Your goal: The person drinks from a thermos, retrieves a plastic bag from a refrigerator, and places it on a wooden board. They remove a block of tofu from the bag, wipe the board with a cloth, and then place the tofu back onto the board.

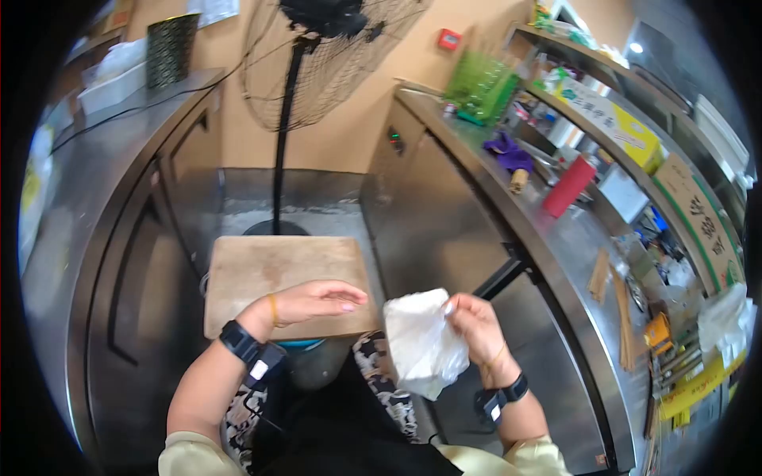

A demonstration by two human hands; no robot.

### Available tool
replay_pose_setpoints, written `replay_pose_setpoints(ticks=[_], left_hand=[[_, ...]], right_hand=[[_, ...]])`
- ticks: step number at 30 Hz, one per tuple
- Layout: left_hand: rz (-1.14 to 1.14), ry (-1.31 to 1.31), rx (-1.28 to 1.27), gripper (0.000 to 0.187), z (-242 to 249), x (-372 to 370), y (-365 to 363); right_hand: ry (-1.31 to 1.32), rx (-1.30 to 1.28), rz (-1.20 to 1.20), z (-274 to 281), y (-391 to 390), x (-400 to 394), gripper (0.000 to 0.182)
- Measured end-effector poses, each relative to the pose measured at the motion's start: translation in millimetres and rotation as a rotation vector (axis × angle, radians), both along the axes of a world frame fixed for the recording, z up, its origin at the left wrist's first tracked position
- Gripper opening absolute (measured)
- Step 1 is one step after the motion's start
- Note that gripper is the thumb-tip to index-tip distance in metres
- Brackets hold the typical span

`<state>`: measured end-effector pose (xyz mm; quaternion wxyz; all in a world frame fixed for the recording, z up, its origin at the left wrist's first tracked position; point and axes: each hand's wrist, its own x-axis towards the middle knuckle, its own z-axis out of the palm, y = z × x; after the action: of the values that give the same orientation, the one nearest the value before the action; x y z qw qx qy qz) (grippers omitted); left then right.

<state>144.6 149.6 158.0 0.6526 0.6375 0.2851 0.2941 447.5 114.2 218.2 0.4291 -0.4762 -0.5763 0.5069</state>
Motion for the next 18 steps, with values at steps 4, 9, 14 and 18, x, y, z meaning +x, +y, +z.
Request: replay_pose_setpoints(ticks=[4,9,14,18], left_hand=[[0.587,-0.172,-0.25,0.033,-52,-92,-39],[1.306,-0.256,-0.506,0.024,-204,-169,-39],[1.634,0.087,-0.476,0.026,-316,-199,-34],[1.767,0.546,-0.372,0.031,-268,-190,-47]], right_hand=[[-0.065,-0.047,0.123,-5,57,-51,0.007],[-0.081,-0.067,0.187,-57,106,-126,0.006],[-0.205,-0.015,0.161,-118,165,-197,0.006],[-0.366,0.049,0.065,-193,199,-230,0.007]])
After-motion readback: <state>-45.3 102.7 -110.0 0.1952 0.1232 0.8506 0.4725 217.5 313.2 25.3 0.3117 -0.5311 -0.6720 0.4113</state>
